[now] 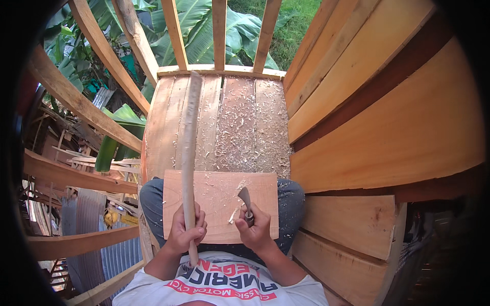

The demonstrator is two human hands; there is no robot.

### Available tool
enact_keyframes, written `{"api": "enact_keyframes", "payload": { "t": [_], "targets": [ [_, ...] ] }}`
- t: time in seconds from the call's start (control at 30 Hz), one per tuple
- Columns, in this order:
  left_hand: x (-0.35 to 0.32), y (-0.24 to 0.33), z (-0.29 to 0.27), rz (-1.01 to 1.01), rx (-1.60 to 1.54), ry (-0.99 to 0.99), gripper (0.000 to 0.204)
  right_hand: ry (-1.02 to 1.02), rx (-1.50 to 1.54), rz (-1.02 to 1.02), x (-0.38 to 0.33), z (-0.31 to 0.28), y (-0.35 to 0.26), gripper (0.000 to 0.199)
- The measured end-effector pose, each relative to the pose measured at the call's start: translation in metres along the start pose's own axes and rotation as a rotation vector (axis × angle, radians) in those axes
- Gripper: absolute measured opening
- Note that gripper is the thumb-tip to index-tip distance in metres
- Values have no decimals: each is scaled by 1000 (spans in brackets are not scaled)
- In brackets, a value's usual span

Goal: The person sits on the floor of a wooden structure and uses a curved knife to shave and shape a long piece of wood. They repeatedly scrape the surface of the wood, removing thin shavings and refining its shape.

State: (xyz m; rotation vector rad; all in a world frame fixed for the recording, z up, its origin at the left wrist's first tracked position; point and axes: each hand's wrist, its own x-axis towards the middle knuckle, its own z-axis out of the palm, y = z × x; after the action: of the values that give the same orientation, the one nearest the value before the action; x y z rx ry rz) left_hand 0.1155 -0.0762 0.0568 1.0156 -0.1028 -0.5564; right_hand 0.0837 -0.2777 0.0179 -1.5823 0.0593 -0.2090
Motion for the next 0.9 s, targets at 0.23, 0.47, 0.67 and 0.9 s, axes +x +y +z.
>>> {"api": "enact_keyframes", "payload": {
  "t": [0.23,0.47,0.67,0.9],
  "targets": [
    [44,46,17,558,-108,145,27,-111,43,38,-18,4,-19,32],
    [79,34,50,878,-182,210,21,93,213,97,-32,-6,-23,25],
    [77,-23,73,754,-311,153,31,264,414,44,-3,1,-41,27],
    [67,-40,79,651,-403,122,43,371,501,-63,41,11,-56,33]
  ]
}}
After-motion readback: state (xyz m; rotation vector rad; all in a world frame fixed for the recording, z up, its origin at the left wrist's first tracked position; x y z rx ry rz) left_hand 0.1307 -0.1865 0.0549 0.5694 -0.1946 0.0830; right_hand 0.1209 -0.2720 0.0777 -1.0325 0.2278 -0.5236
